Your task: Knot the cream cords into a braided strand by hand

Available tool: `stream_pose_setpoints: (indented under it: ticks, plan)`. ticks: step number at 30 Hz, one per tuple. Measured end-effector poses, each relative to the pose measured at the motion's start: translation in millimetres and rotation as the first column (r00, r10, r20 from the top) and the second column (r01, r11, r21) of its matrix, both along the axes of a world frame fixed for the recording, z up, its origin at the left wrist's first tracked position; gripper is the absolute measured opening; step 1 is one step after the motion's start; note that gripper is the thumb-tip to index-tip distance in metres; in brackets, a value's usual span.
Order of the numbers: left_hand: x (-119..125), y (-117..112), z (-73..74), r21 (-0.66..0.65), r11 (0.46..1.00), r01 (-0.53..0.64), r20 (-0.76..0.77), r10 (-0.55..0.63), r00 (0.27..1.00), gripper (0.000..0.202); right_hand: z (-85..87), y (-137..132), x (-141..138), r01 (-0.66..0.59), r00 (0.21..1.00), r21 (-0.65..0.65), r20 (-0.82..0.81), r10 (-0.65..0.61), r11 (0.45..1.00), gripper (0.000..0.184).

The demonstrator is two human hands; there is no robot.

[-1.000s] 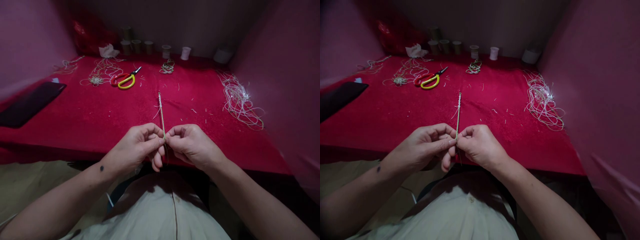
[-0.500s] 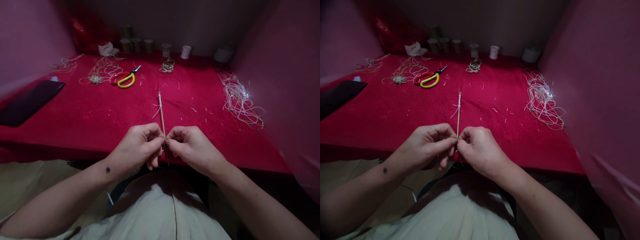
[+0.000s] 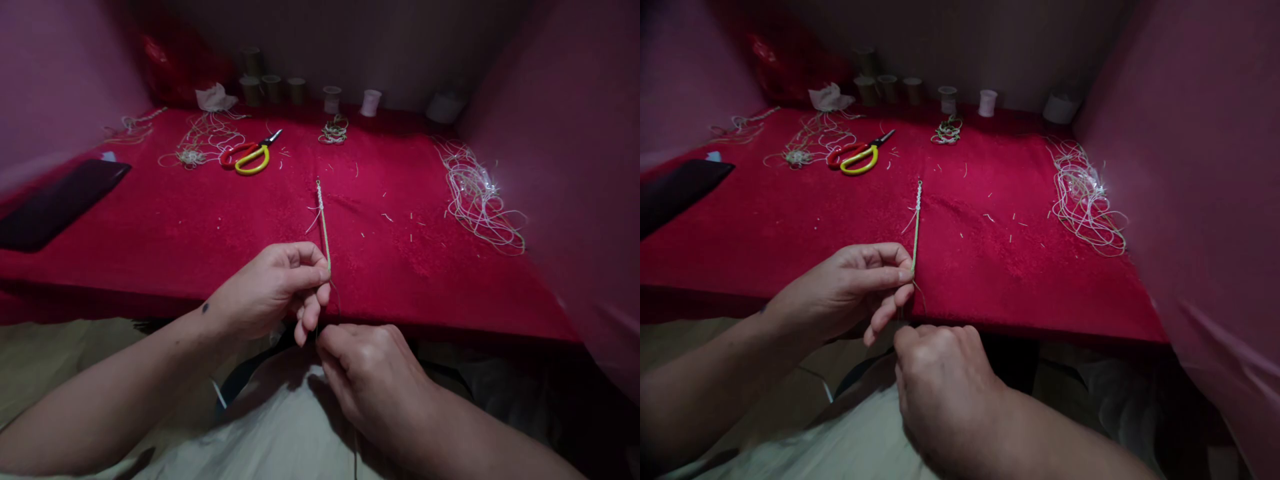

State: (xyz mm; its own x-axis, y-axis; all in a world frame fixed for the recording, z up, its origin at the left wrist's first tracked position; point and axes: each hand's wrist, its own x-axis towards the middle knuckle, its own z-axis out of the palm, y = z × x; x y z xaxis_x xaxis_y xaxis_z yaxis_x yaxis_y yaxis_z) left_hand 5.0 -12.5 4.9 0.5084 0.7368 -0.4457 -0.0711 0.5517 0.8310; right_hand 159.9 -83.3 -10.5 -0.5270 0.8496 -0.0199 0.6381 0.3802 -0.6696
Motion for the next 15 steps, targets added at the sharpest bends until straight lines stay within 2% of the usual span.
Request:
stream_pose_setpoints:
  ticks: [2, 3, 5, 6, 7, 9, 10, 11, 13, 15]
  plan:
    - [-0.5, -0.8, -0.2, -0.007, 1.0, -0.009, 0.012, 0.009, 1.0, 0.012, 7.2, 2.9, 5.7, -0.014, 0.996, -0.049, -0.089, 0.01, 0.999, 0.017]
    - [-0.7, -1.0, -0.4, -0.007, 1.0, -0.011, 0.02, 0.011, 1.0, 0.011, 11.7, 5.4, 8.5, 0.043, 0.983, -0.048, -0.179, -0.051, 0.998, 0.018]
    - [-1.0, -1.3, -1.3, -0.001, 1.0, -0.007, 0.031, 0.007, 0.999, 0.01, 19.9, 12.0, 11.9, 0.263, 0.894, -0.079, -0.356, -0.274, 0.962, 0.017]
    - [-1.1, -1.4, -1.8, 0.005, 1.0, -0.005, 0.036, 0.005, 0.999, 0.01, 22.6, 16.0, 12.0, 0.321, 0.841, -0.187, -0.395, -0.37, 0.929, 0.019]
    - [-1.1, -1.4, -2.4, 0.011, 1.0, -0.001, 0.038, 0.0, 0.999, 0.01, 23.9, 20.0, 11.2, 0.3, 0.803, -0.344, -0.412, -0.43, 0.89, 0.021]
    - [-1.4, -1.5, -3.5, 0.019, 1.0, 0.006, 0.038, -0.007, 0.999, 0.011, 22.5, 27.7, 8.0, 0.141, 0.764, -0.62, -0.428, -0.483, 0.772, 0.021]
    - [-1.7, -1.6, -4.0, 0.021, 1.0, 0.007, 0.037, -0.008, 0.999, 0.011, 20.2, 30.9, 6.4, 0.096, 0.759, -0.686, -0.419, -0.499, 0.721, 0.017]
    - [-1.9, -1.8, -4.4, 0.024, 1.0, 0.009, 0.035, -0.01, 0.999, 0.012, 17.4, 33.5, 5.3, 0.1, 0.757, -0.711, -0.4, -0.517, 0.696, 0.013]
    - [-2.4, -2.2, -5.0, 0.032, 0.999, 0.023, 0.023, -0.024, 0.999, 0.013, 11.8, 36.7, 5.4, 0.174, 0.759, -0.668, -0.377, -0.53, 0.724, 0.014]
    - [-2.3, -2.5, -5.2, 0.039, 0.998, 0.041, 0.004, -0.041, 0.999, 0.013, 8.1, 38.0, 8.1, 0.25, 0.778, -0.55, -0.376, -0.504, 0.797, 0.017]
